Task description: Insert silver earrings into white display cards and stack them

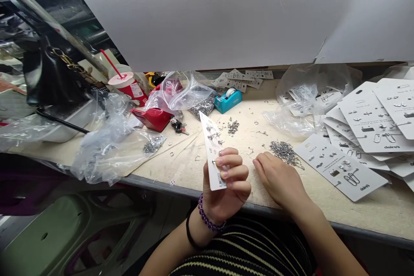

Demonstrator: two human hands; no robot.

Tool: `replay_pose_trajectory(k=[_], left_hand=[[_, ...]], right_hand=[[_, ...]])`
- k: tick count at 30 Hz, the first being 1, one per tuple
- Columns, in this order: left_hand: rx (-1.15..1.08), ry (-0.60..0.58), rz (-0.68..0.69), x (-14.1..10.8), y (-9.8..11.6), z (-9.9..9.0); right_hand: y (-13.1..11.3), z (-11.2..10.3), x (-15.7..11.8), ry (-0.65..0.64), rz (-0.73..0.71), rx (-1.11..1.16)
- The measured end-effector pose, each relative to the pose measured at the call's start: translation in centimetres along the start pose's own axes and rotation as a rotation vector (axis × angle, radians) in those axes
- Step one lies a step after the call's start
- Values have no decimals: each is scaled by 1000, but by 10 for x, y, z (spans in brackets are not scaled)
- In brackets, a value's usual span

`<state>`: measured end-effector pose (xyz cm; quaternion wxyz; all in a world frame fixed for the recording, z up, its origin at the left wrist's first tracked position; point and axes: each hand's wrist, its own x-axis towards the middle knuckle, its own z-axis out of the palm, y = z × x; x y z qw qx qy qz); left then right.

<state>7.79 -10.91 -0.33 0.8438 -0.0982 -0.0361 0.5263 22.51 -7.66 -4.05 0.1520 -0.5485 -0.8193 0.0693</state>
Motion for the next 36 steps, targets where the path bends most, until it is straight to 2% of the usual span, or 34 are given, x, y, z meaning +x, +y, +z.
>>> replay_pose_trajectory(k=[4,7,9,12,16,19,22,25,28,36], left_hand=[[-82,-33,-39,0,-1,0],[-90,-13,-39,0,0,-1],[-78,5,-27,0,2,-2],[-21,36,-36,1,3,-4],[49,58,-83,3,3,-7],[137,107,-61,3,2,-9],[221,121,-39,3,3,-11],[269,104,-41,3,3,-13],[310,139,-38,3,3,-14],[294,118,-31,1,0,-12]], right_hand=[[-5,-4,0,-71,126,-53],[-3,-7,2,-66,138,-25],[-1,-11,2,-10,109,60],[-4,-23,-1,134,9,330],[-25,-47,-5,346,-111,618],[-43,-57,-4,393,-203,628],[-53,-57,-2,397,-256,611],[-56,-54,-2,411,-244,581],[-57,-53,-3,429,-245,556],[-61,-55,-5,443,-275,551]])
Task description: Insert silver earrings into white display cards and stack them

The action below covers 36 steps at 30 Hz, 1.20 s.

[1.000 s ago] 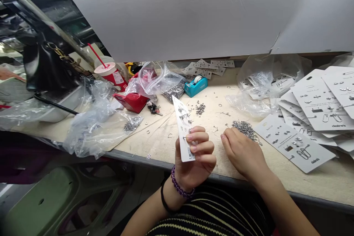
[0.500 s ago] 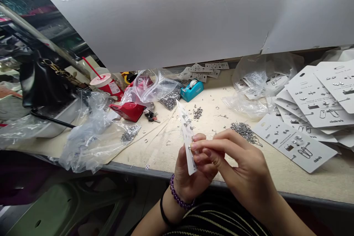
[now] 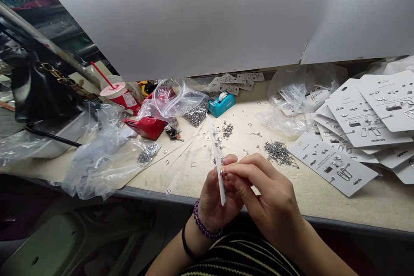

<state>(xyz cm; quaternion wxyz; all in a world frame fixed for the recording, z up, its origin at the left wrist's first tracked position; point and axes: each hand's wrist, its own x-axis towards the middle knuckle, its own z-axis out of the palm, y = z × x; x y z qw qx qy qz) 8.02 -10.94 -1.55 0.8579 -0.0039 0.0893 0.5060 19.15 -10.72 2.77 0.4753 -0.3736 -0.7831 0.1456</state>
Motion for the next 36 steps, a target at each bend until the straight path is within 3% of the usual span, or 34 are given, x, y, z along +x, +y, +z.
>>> replay_pose_trajectory(k=[8,13,15,19,24,30,36], left_hand=[[53,-27,15,-1,0,0],[81,68,21,-2,-1,2],[104,56,11,-1,0,5],[233,-20,40,-1,1,10],[355,28,37,-1,1,11],[261,-27,16,-1,-2,11],[206,79,-24,1,-7,8]], right_hand=[[1,-2,-2,-17,12,15],[0,-3,-2,-25,1,8],[0,-4,-2,-35,-4,-7],[2,-9,-3,-59,-65,-63],[6,-19,-4,-124,-159,-131],[6,-20,-4,-130,-185,-151],[7,-16,-6,-120,-107,-147]])
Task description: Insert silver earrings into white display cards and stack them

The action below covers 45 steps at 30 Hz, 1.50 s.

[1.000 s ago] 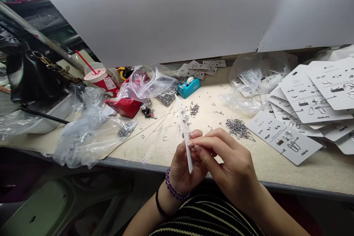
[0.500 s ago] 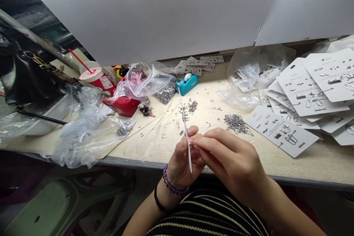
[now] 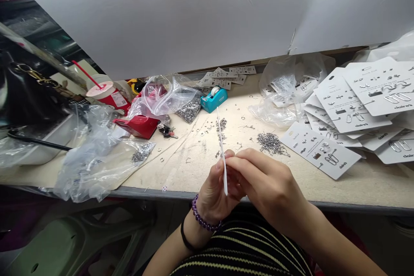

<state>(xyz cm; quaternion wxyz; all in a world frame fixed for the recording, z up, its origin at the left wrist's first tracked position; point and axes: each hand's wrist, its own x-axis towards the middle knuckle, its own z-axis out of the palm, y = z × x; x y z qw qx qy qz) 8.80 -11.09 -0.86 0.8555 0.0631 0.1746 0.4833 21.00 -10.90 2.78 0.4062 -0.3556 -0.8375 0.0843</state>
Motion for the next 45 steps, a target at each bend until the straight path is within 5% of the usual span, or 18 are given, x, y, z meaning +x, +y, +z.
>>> replay_pose_trajectory(k=[15,28,34,38,41,45], left_hand=[[-131,-52,-93,2,-6,-9],[296,-107,11,7,1,-2],[398,16,-9,9,18,-5],[502,-84,109,9,30,-8],[456,-73,238,9,40,-12],[213,-57,347,8,55,-14]], right_hand=[[-2,6,2,81,133,109],[11,4,-12,51,321,326],[30,6,-13,114,428,560],[30,5,-5,81,415,690],[37,3,5,45,399,597],[62,3,16,-93,450,201]])
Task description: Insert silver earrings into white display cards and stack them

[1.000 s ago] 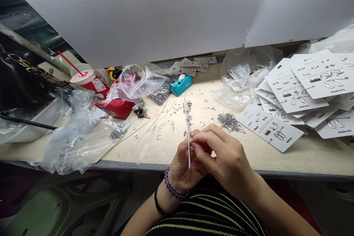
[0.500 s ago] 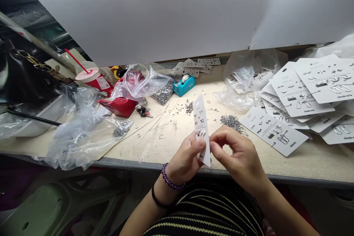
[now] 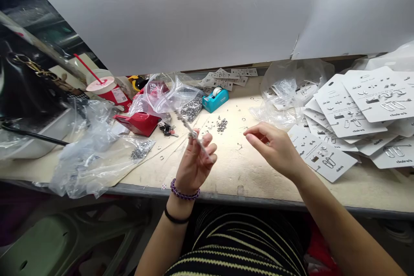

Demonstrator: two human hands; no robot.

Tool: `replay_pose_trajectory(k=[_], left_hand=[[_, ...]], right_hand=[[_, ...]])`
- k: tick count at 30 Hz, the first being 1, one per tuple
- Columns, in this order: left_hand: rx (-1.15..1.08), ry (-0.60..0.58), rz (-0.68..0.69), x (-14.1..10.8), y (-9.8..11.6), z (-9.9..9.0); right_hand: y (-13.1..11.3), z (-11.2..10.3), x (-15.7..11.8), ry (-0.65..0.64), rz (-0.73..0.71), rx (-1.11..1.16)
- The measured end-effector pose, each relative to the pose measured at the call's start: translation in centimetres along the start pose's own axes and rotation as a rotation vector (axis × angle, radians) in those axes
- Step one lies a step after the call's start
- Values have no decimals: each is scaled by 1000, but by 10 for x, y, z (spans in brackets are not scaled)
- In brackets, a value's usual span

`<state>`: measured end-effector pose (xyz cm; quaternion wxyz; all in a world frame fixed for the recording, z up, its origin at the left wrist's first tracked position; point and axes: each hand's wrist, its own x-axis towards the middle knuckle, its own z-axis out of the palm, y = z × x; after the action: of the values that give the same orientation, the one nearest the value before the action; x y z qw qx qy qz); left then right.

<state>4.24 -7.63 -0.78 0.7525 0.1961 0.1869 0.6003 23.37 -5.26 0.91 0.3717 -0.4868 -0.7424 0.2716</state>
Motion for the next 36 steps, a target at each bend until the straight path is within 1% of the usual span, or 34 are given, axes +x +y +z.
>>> replay_pose_trajectory(k=[3,6,8,11,14,17,20,23,24,25,26,28,29,30,31,33,36], left_hand=[[-190,-3,-5,0,8,0],[-286,6,-41,-2,9,0],[-336,-22,-68,-4,7,0],[-402,-90,-111,-6,3,0],[-397,-82,-149,-7,2,1],[-383,-47,-179,-7,0,3],[-423,-36,-228,-6,-4,3],[-504,-47,-310,-6,-10,2],[-526,-57,-349,-7,-12,2],[-540,-71,-390,-7,-15,1],[-547,-88,-429,-8,-17,1],[-540,-119,-485,-9,-21,1],[-527,-127,-494,-10,-23,1],[-512,-134,-493,-11,-25,1],[-495,-143,-487,-11,-26,2],[-469,-166,-470,-13,-29,2],[-443,-191,-425,-15,-32,2]], right_hand=[[13,-1,10,-111,-11,-288],[21,1,14,-118,-17,-402],[25,5,14,-133,-17,-469],[32,14,16,-255,-36,-612],[37,23,17,-331,-66,-671],[37,26,19,-358,-95,-685],[36,25,22,-378,-120,-677],[33,20,24,-364,-111,-641],[30,18,23,-345,-101,-606],[25,16,21,-306,-84,-522],[18,15,17,-248,-68,-398],[-1,16,5,-62,-32,0],[-12,17,-2,24,-35,164],[-23,20,-9,72,-49,262],[-33,23,-16,97,-70,320],[-47,30,-25,126,-110,346],[-54,37,-30,161,-155,309]])
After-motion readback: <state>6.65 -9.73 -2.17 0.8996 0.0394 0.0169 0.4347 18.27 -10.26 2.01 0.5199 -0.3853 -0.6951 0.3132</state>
